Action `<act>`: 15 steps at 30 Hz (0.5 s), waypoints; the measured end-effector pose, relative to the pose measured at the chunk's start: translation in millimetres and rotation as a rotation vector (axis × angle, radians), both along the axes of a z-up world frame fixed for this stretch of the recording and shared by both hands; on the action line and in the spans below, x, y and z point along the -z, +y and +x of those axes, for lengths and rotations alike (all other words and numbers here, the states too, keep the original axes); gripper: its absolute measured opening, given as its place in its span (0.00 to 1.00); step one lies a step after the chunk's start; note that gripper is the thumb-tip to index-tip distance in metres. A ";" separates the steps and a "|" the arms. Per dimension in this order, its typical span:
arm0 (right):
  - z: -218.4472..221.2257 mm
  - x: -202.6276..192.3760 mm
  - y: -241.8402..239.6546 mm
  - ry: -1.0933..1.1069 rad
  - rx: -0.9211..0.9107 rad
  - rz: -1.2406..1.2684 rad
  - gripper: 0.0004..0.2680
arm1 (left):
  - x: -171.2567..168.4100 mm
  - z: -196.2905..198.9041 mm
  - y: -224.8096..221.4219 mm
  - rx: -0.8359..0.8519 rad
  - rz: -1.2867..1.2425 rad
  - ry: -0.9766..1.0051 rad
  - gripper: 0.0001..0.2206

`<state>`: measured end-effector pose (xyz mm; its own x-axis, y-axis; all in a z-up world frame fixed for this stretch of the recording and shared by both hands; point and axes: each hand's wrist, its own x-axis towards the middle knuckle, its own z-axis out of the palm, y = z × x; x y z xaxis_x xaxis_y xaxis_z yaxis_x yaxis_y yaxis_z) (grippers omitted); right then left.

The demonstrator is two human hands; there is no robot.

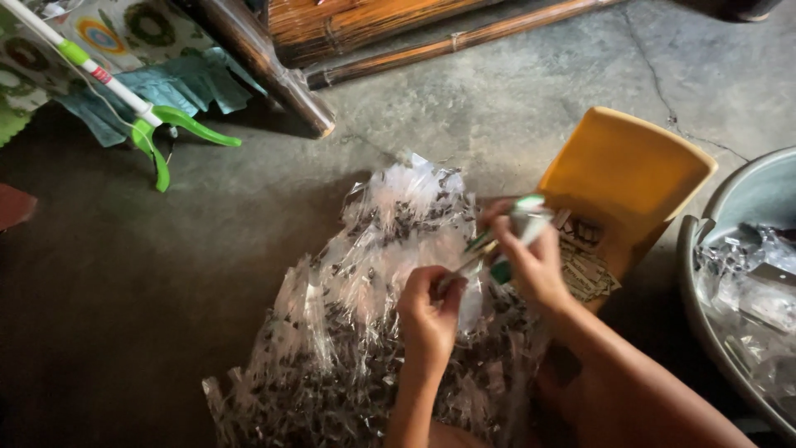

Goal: Stapling paper labels onto small plastic bags containing snack items.

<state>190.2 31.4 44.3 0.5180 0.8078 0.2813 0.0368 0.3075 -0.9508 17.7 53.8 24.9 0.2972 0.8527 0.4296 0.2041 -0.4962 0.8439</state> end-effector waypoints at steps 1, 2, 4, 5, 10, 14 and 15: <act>1.8 14.3 9.6 -0.002 0.006 0.000 0.07 | 1.3 3.8 -1.0 0.006 0.000 -0.002 0.06; 3.4 28.7 19.5 -0.032 0.010 -0.119 0.08 | 2.7 7.2 -2.2 0.013 -0.014 0.000 0.06; 5.8 50.0 35.5 -0.062 0.012 -0.239 0.11 | 4.0 11.2 -3.7 0.018 -0.030 0.002 0.06; 6.4 57.0 41.6 -0.081 0.010 -0.241 0.14 | 4.0 11.8 -3.7 0.040 -0.047 -0.043 0.08; 6.8 42.6 41.3 -0.011 0.031 -0.342 0.16 | 12.8 9.7 13.5 0.007 0.084 -0.033 0.10; 25.3 20.1 18.8 0.224 -0.046 -0.303 0.11 | 12.0 0.7 56.4 0.157 -0.192 0.046 0.04; 32.0 16.8 14.7 0.164 -0.135 -0.177 0.10 | 12.4 -1.8 69.0 0.165 -0.178 0.040 0.05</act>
